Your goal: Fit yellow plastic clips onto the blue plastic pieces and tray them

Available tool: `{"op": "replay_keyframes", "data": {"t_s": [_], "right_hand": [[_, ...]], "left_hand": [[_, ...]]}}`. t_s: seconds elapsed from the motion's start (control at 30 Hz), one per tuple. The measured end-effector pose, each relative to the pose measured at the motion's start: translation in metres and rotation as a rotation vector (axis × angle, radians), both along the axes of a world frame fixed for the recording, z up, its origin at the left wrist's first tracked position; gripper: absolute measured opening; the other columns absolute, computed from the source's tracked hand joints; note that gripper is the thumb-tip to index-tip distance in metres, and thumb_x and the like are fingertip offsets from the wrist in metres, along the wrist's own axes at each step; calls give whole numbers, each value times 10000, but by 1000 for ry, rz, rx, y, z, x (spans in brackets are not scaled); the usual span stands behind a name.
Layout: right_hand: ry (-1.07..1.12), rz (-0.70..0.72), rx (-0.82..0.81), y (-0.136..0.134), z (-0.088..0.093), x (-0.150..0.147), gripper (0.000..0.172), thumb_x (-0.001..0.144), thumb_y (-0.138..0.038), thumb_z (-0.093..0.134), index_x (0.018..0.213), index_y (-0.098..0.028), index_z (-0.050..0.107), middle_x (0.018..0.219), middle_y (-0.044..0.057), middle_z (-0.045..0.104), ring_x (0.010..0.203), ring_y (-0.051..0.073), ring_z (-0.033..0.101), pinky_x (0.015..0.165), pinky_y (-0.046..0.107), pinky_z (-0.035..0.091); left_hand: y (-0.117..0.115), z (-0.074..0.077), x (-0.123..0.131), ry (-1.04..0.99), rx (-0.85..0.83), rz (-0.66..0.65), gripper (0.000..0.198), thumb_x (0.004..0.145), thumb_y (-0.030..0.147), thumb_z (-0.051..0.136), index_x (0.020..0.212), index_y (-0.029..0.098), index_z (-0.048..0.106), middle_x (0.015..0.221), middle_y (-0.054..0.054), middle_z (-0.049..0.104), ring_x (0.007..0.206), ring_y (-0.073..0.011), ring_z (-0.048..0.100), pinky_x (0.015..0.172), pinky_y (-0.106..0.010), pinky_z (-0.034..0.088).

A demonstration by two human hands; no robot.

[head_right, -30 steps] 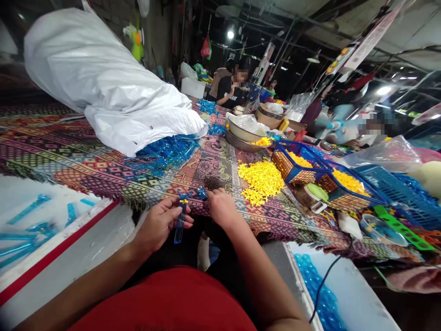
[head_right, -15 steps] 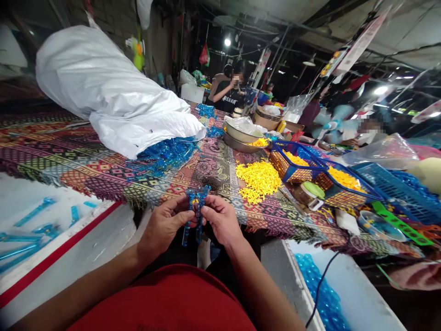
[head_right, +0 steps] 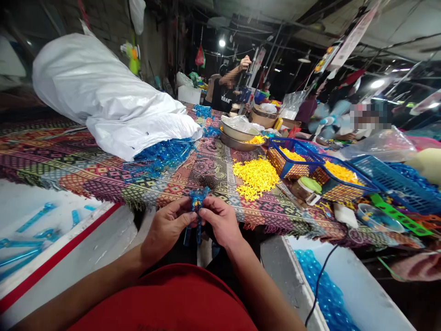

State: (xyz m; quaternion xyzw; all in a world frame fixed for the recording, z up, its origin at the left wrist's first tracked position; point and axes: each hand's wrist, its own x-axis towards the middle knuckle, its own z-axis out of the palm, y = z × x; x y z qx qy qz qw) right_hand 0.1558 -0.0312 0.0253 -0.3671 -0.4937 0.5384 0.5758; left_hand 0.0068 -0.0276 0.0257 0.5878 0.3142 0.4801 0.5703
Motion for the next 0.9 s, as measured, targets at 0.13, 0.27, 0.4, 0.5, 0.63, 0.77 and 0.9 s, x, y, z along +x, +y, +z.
{"op": "replay_keyframes", "data": {"t_s": [0.13, 0.27, 0.4, 0.5, 0.63, 0.77, 0.9], "right_hand": [[-43, 3, 41, -1, -2, 3, 100, 729, -202, 679, 827, -198, 665, 689, -22, 576, 554, 80, 488, 525, 207, 401], [-53, -18, 53, 0, -4, 3, 113, 726, -205, 684, 839, -201, 670, 713, -17, 579, 558, 79, 477, 526, 210, 392], [-57, -34, 53, 1, -7, 2, 110, 718, -206, 692, 827, -209, 674, 711, -18, 567, 558, 81, 479, 527, 216, 397], [-67, -72, 61, 2, -9, 2, 108, 699, -196, 706, 802, -213, 676, 716, -18, 556, 558, 84, 485, 527, 223, 405], [-44, -115, 33, 2, -13, 0, 126, 671, -211, 729, 783, -221, 674, 737, -19, 562, 543, 88, 491, 510, 232, 415], [-59, -178, 40, 3, -19, -6, 125, 681, -224, 721, 797, -219, 675, 714, -24, 571, 529, 85, 489, 509, 231, 416], [-53, -181, 38, 4, -20, -8, 123, 696, -214, 706, 816, -224, 676, 709, -31, 566, 536, 76, 491, 511, 219, 408]], "left_hand": [[1, -2, 0, 115, 124, 68, 245, 811, 263, 564, 1037, 195, 632, 963, -31, 646, 838, -164, 605, 770, -275, 494], [2, -1, -1, 211, 258, 137, 173, 818, 238, 557, 958, 200, 651, 915, -18, 646, 839, -152, 593, 797, -259, 470], [3, -1, -3, 258, 339, 164, 172, 830, 219, 538, 961, 191, 646, 900, -26, 644, 835, -149, 581, 784, -253, 458], [5, -2, -4, 282, 383, 162, 160, 836, 227, 531, 931, 181, 651, 908, -41, 639, 846, -156, 574, 786, -259, 451], [6, -5, -5, 279, 337, 141, 160, 835, 254, 528, 892, 177, 657, 866, -48, 630, 842, -173, 576, 782, -273, 457], [5, -8, -5, 238, 242, 161, 217, 835, 277, 522, 976, 176, 653, 902, -57, 633, 826, -175, 576, 770, -281, 467], [6, -10, -5, 230, 245, 188, 243, 831, 266, 524, 1023, 176, 642, 943, -63, 631, 862, -181, 567, 772, -275, 462]]}}
